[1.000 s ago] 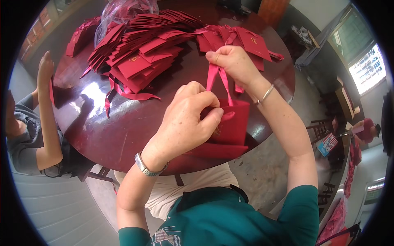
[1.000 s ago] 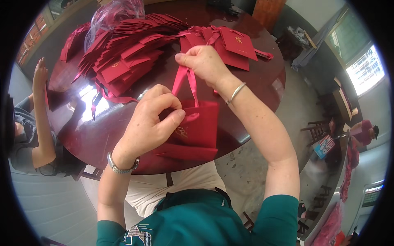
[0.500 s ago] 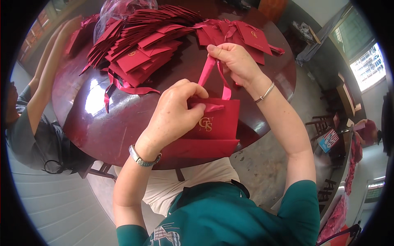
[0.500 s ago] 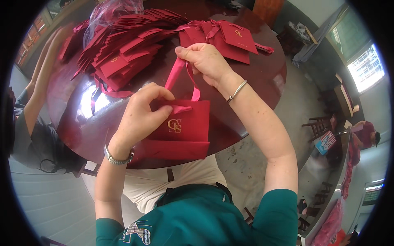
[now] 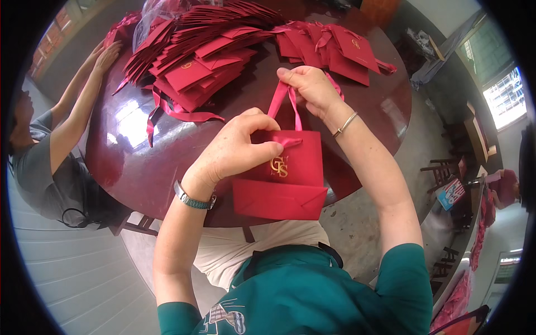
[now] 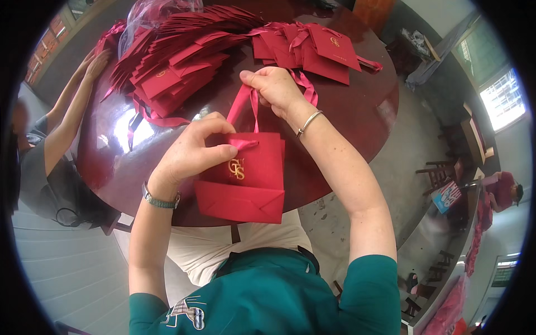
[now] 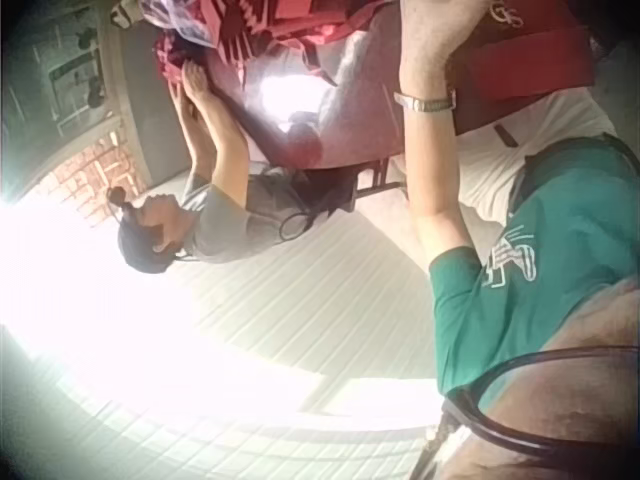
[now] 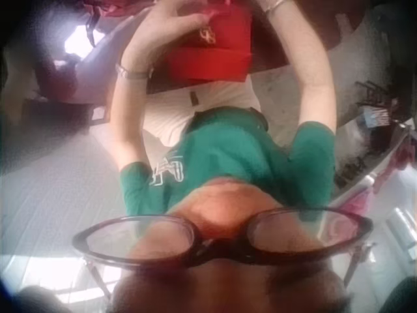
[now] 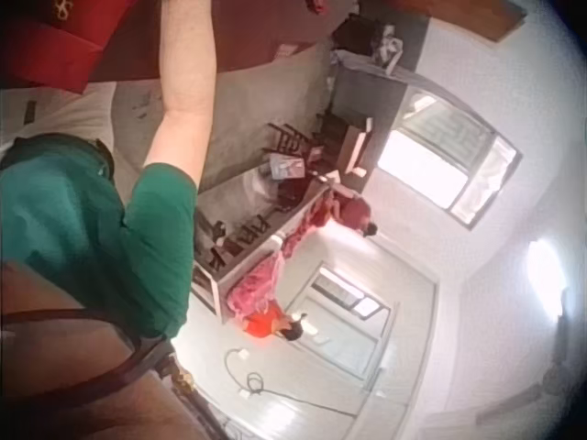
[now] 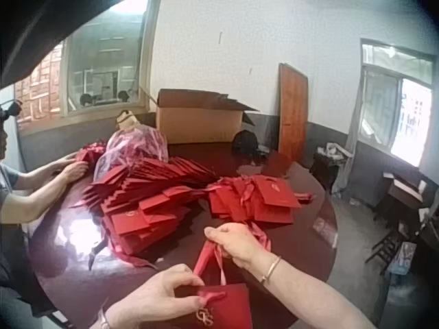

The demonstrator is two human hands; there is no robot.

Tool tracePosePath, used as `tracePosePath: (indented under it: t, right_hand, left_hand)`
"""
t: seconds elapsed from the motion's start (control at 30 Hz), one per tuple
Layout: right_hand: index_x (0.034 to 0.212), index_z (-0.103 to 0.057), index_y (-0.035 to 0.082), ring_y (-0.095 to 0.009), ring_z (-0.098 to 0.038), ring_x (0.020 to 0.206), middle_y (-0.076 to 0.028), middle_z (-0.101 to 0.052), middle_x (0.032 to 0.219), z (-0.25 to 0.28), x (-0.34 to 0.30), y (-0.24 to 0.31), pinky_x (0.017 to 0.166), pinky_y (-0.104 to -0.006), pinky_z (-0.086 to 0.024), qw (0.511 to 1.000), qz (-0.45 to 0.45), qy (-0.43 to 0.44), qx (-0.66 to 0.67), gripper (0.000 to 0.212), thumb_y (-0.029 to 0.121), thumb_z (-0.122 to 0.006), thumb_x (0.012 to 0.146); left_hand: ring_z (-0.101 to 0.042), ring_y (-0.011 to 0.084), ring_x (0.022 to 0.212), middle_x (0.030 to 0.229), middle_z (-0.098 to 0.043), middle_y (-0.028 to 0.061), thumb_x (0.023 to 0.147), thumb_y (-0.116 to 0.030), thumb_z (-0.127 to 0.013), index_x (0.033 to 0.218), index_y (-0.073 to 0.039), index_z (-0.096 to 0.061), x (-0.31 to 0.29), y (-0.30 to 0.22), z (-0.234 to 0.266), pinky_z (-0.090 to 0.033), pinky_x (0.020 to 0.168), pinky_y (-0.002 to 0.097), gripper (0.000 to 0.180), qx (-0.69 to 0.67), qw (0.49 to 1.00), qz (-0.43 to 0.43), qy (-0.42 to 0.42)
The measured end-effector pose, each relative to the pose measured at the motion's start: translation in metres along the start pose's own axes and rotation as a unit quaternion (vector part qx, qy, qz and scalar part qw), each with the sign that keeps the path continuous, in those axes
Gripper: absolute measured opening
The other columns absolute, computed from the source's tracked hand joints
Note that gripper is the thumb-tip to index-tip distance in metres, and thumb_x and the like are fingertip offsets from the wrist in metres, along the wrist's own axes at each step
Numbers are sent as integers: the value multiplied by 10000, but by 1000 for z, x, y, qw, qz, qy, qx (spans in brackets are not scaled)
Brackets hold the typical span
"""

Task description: The person fastens a strap buckle, then assembles paper gift bags by folding them and threading ribbons through the bag slots by hand.

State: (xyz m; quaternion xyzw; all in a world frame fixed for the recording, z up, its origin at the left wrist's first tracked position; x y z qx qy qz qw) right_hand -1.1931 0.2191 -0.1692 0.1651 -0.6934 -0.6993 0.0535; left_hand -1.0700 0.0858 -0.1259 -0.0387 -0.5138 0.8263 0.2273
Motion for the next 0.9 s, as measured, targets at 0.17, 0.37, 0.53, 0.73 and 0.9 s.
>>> tracePosePath:
  t: [0.17,0.37,0.53,0.73,0.9]
  right_hand:
    - [822,-622,67,-29,-404,514,42,-524,632,2,12,-20,466,-185,-318,997,13,6,80,229,272,-703,884]
    - [1057,-636,-29,-129,-569,923,-73,-635,948,3,-12,11,817,-272,-465,944,234,-91,-212,362,313,-543,980]
    - [1020,-650,-3,-142,-579,922,-73,-649,938,-31,-62,25,816,-282,-462,933,207,131,-263,257,232,-612,922]
    - [1012,-641,9,-143,-582,961,-44,-648,939,-34,-89,26,852,-291,-455,910,172,153,-345,224,142,-696,841]
    - [1133,-597,7,-135,-551,1058,-48,-615,1095,-16,-96,45,938,-305,-430,943,215,111,-228,327,139,-698,851]
  left_hand:
    - [-597,248,922,980,-587,127,740,-135,-661,1032,10,-658,0,20,8,-477,847,322,326,-21,999,26,-32]
    - [-617,270,925,960,-624,153,751,-157,-674,983,23,-674,-4,32,8,-482,837,348,294,-11,993,98,-61]
    - [-626,231,850,923,-632,125,782,-158,-709,968,35,-677,-11,35,15,-488,785,325,270,60,985,87,-134]
    - [-632,246,844,899,-631,132,781,-140,-731,987,28,-666,-17,16,10,-495,769,325,274,87,987,55,-125]
    - [-641,266,931,945,-667,163,770,-135,-717,990,4,-670,-23,5,24,-494,824,344,265,-6,992,64,-109]
Point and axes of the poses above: each hand's wrist, its own x-axis towards the middle knuckle, its own z-axis out of the back of the hand, y = z × x, the point moved 8 cm from there along x, towards the middle knuckle
